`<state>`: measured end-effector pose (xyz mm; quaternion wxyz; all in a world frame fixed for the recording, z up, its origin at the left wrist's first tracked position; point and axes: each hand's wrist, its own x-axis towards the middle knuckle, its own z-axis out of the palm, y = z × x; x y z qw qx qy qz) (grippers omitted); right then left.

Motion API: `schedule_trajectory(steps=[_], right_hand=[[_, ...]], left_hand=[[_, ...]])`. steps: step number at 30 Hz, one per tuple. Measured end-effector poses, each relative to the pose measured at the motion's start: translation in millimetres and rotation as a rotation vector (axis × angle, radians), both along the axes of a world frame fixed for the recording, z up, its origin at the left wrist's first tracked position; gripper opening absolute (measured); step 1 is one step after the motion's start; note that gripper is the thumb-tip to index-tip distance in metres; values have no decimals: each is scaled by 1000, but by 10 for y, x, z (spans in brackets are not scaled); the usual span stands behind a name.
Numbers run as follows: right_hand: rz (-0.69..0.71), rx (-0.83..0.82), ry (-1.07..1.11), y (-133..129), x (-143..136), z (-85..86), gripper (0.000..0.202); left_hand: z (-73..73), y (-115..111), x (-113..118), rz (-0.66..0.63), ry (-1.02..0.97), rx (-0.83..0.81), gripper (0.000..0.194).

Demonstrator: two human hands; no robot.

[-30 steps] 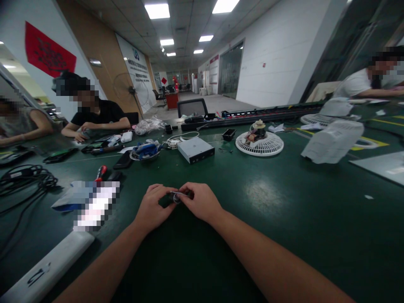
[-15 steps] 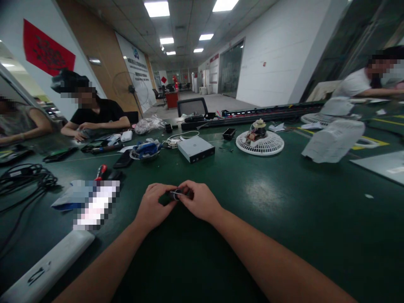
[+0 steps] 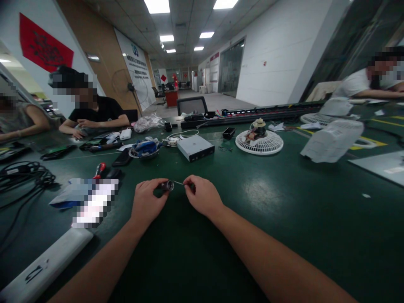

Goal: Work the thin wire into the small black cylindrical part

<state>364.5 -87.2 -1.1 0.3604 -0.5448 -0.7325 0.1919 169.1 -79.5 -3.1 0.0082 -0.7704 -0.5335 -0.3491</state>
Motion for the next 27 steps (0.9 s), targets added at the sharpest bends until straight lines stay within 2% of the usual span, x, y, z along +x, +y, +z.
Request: schedule_trajectory(steps=[3, 6, 11, 14, 19, 24, 27], right_hand=[[29, 34, -108, 18, 33, 10, 15], [57, 86, -199, 14, 32, 26, 14], [11, 125, -323, -13, 15, 47, 13], [84, 91, -289, -24, 7, 50, 14], [-30, 41, -326, -44, -15, 58, 15], [96, 8, -291, -39, -17, 52, 16], [33, -21, -252, -17, -10, 42, 18]], left_hand=[[-10, 20, -24, 67, -11, -23, 26], [-7, 18, -16, 11, 9, -41, 26], [5, 3, 9, -73, 62, -47, 24], [5, 7, -1, -69, 57, -60, 24], [4, 11, -9, -96, 71, -74, 27], [14, 4, -5, -89, 79, -57, 30], [19, -1, 0, -85, 78, -56, 30]])
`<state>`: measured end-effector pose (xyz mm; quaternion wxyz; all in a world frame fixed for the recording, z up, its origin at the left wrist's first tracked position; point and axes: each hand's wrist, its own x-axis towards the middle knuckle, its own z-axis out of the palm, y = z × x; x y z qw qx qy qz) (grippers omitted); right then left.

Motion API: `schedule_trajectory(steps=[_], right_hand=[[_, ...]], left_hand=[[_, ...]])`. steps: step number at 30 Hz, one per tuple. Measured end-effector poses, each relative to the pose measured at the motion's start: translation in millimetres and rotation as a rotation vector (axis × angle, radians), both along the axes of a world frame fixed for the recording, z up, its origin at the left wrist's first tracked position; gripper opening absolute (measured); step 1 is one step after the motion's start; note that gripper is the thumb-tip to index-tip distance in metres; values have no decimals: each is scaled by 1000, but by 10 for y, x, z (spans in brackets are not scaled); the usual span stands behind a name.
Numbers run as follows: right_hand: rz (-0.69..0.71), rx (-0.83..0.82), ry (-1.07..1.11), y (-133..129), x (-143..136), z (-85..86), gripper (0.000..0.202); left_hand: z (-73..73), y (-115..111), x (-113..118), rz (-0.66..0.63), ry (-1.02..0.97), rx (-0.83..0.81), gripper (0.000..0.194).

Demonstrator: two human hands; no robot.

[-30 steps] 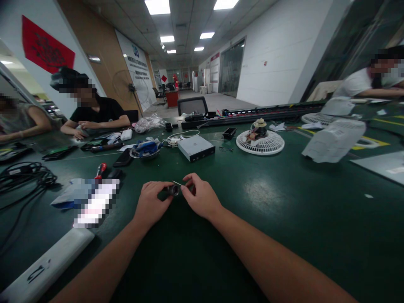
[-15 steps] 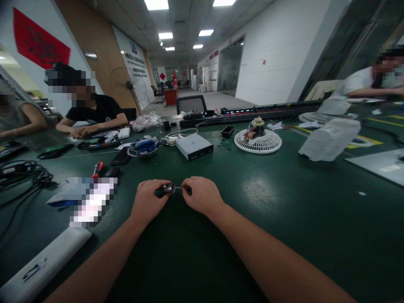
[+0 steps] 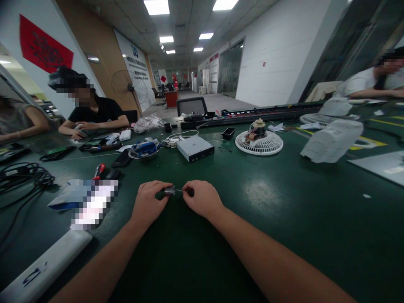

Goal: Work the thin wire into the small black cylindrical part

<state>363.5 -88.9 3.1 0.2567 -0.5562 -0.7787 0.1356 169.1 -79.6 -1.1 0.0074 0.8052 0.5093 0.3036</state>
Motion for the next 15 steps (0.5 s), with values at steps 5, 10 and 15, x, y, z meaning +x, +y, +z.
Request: schedule_trajectory(steps=[5, 10, 15], right_hand=[[91, 17, 8, 13, 23, 3, 14], [22, -4, 93, 15, 5, -9, 16], [126, 45, 38, 11, 0, -21, 14]], left_hand=[[10, -10, 12, -5, 13, -1, 30], [16, -15, 7, 24, 9, 6, 27], [9, -23, 17, 2, 12, 8, 25]])
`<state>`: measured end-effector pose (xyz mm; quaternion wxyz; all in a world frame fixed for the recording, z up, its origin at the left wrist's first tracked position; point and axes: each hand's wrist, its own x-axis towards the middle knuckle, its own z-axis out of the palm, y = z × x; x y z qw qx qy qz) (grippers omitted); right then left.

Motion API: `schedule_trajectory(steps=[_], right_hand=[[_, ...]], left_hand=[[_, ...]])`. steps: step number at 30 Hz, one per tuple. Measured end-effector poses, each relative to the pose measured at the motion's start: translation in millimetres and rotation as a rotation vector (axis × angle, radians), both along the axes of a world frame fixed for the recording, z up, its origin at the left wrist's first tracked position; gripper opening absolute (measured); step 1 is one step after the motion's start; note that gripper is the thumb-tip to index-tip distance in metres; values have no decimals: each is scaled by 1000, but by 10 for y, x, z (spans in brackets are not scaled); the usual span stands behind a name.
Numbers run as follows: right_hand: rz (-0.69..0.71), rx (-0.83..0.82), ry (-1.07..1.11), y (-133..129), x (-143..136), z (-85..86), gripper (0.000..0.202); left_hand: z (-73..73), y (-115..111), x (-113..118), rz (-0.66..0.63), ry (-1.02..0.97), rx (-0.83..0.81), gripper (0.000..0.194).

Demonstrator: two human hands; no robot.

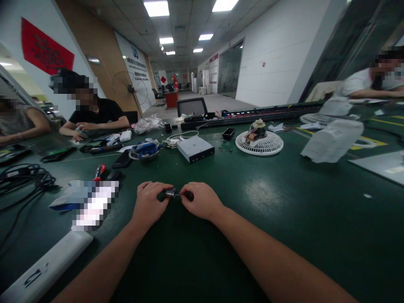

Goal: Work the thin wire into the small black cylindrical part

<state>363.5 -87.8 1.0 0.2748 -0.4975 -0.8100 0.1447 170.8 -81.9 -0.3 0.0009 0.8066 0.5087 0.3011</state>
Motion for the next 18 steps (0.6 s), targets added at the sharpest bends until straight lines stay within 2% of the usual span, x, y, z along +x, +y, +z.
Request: schedule_trajectory(steps=[4, 7, 13, 18], right_hand=[[-102, 23, -38, -4, 4, 2, 16], [-121, 11, -108, -22, -21, 11, 14], [-278, -15, -151, -47, -51, 22, 15], [-153, -27, -151, -33, -14, -13, 25]], left_hand=[[0, 0, 11, -23, -2, -6, 24], [3, 8, 12, -27, 9, -19, 26], [-4, 19, -5, 59, -12, -6, 26], [-19, 24, -19, 106, -40, -47, 25]])
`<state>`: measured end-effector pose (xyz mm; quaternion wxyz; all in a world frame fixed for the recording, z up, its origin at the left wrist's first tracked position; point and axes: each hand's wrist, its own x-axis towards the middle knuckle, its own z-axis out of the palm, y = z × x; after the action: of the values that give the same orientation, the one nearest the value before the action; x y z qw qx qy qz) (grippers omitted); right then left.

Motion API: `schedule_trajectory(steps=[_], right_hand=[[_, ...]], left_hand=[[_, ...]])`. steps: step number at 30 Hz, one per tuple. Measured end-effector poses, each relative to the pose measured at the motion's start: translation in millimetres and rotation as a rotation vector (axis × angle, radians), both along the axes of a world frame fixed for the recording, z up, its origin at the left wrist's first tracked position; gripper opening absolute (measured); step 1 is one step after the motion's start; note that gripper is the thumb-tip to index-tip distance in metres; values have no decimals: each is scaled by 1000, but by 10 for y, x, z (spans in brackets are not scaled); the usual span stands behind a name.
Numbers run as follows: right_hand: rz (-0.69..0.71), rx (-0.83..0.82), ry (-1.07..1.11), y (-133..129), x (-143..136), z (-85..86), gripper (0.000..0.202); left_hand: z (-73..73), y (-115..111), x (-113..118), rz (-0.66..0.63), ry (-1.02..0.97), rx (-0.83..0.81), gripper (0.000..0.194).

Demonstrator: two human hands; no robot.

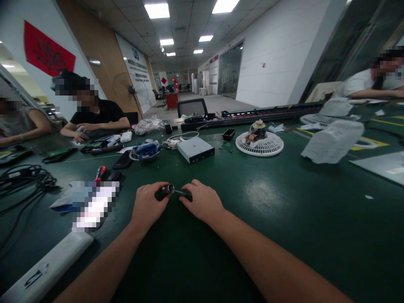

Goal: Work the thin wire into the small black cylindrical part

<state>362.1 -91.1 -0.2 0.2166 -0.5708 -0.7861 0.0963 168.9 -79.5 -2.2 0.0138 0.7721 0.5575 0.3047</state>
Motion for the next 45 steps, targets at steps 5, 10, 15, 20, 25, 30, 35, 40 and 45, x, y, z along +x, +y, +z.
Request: schedule_trajectory(steps=[5, 10, 15, 20, 25, 30, 35, 40, 45], right_hand=[[36, -48, -15, 22, 10, -13, 20], [32, -53, 59, 37, 9, -16, 18], [-31, -39, -35, 36, 16, 26, 23], [-291, -14, -44, 60, 111, 153, 69], [-320, -22, 46, 50, 163, 179, 52], [-246, 0, 35, 37, 140, 121, 30], [-145, -41, 8, 26, 103, 77, 26], [-68, -87, -41, 22, 72, 43, 22], [1, -47, 73, 18, 46, 37, 15]], left_hand=[[-11, -6, 3, -16, 6, -2, 30], [-14, -8, 7, -24, 8, 15, 32], [0, -15, 16, -20, 14, 7, 31], [-1, -13, 9, -29, 9, -2, 28], [-18, -7, 1, -41, 3, -15, 29], [-25, -7, -1, -57, 9, -27, 28], [-26, -4, 7, -59, 1, -18, 27], [-17, -4, 1, -62, 10, -29, 27], [0, -5, 6, -85, 12, -11, 27]])
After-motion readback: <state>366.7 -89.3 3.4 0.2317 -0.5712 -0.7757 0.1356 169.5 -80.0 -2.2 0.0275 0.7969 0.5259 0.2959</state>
